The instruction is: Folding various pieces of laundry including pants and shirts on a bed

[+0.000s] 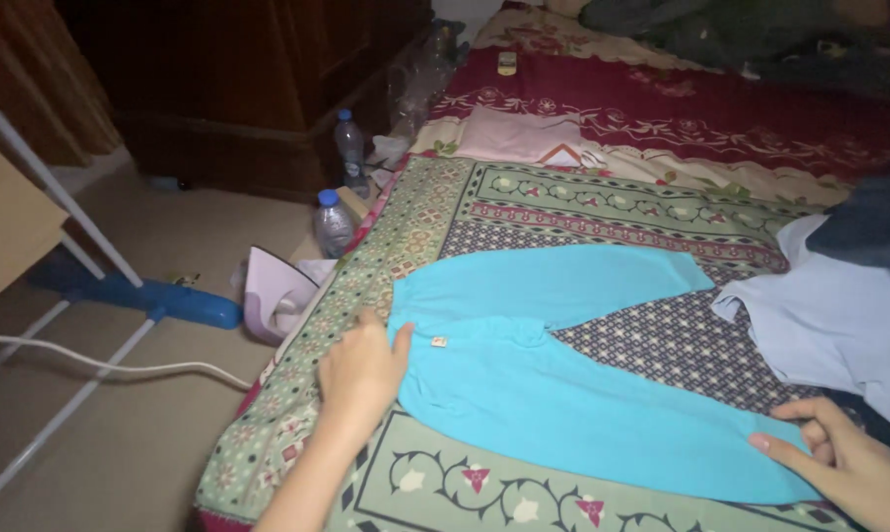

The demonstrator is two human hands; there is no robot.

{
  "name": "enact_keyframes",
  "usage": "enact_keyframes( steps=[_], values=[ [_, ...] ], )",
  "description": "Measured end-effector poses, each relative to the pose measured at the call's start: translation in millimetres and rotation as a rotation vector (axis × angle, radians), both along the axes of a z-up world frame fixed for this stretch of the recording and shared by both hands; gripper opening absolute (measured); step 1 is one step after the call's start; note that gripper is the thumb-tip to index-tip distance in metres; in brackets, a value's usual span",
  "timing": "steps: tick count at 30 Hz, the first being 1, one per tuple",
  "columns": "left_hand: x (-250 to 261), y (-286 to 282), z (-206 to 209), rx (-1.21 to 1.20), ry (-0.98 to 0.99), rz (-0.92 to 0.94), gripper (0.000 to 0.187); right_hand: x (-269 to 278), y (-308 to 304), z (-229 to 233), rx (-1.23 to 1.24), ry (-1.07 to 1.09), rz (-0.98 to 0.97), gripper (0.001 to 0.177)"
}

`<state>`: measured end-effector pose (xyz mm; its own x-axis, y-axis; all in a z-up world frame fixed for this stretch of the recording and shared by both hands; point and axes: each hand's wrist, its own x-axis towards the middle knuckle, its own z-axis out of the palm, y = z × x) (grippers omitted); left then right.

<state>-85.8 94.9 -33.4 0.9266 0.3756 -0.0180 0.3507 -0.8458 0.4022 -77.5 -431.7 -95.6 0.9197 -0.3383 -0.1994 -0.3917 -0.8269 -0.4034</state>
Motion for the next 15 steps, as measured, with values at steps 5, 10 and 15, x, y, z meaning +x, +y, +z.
enact_keyframes(
  steps=[5, 10, 15],
  values=[
    [-0.3, 7.5, 1.7, -0.213, -0.122, -0.003, 0.026, -5.8, -22.1, -12.4, 0.402, -0.333, -0.035, 0.052],
    [1.9, 31.4, -6.1, -0.148, -0.112, -0.072, 0.040, -14.1, -13.7, -8.5, 0.184, -0.241, -0.109, 0.053],
    [1.8, 26.9, 3.4, -0.264, -0.178, -0.106, 0.060, -16.7, 39.7, 27.4, -0.151, -0.436, 0.056, 0.051]
  ],
)
